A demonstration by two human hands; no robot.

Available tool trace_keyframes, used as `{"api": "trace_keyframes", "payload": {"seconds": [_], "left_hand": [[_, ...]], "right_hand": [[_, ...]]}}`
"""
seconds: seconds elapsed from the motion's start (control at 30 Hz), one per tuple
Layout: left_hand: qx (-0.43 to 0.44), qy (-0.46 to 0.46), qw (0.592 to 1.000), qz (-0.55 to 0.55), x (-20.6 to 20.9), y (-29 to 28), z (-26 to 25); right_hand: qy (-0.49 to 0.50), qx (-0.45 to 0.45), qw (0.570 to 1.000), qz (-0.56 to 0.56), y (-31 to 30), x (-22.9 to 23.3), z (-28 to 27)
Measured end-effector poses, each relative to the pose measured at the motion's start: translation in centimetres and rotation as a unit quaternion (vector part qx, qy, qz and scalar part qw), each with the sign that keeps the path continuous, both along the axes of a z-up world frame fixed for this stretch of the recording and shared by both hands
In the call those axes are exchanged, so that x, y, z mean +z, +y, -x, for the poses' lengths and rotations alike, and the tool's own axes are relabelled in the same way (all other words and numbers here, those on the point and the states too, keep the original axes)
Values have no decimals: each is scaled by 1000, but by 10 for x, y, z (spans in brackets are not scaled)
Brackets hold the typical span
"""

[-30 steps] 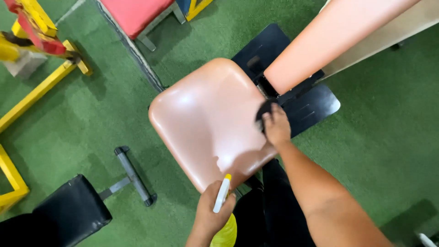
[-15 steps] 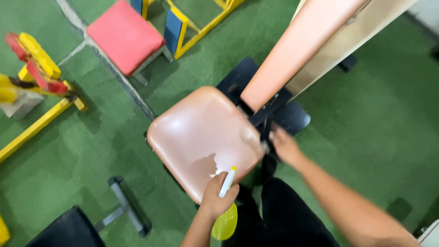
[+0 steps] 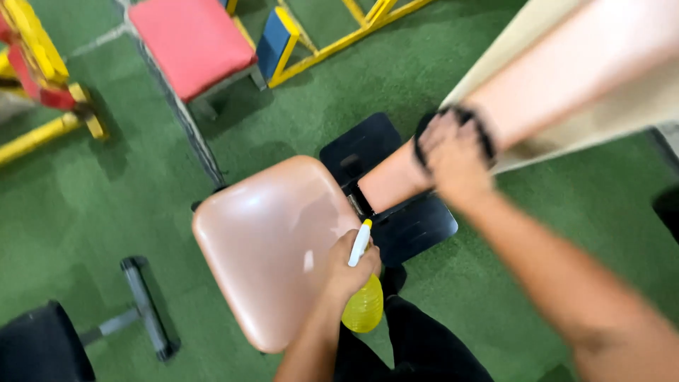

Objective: Wiping down gym machines and benches with a spray bottle and a cloth.

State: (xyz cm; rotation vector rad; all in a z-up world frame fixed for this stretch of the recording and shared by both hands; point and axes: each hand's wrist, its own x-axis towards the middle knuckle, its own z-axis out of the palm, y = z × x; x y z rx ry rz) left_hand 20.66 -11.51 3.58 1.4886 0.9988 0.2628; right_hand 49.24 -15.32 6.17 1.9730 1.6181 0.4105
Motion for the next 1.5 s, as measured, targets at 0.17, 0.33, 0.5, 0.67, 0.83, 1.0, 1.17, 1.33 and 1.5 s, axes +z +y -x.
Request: {"api": "trace_keyframes", "payload": {"seconds": [0.17, 0.33, 0.5, 0.67, 0.83, 1.0, 1.17, 1.33, 1.5], "left_hand": [[46, 18, 998, 30, -50, -11, -15], [90, 15, 995, -29, -59, -18, -22], [99, 47, 994, -12, -86, -30, -30], [78, 48, 996, 4, -81, -36, -45], [67, 56, 995, -44, -43, -33, -70], [26, 28, 999, -34, -36, -30, -82], [-13, 29, 995, -95, -27, -8, -77], [-46, 73, 994, -66, -17, 16, -70], [-65, -3, 993, -103, -12, 32, -75]], "right_hand": [[104, 103, 981, 124, 19, -144, 58], [130, 197, 937, 259, 46, -199, 94], [157, 192, 917, 312, 50, -213, 91], [206, 161, 949, 178, 33, -187, 52], [212, 142, 966, 48, 16, -54, -14], [221, 94, 968, -78, -5, -3, -20], [219, 123, 958, -135, -31, -21, -16], [227, 110, 963, -93, 2, -23, -10], [204, 54, 977, -43, 17, -30, -8]]}}
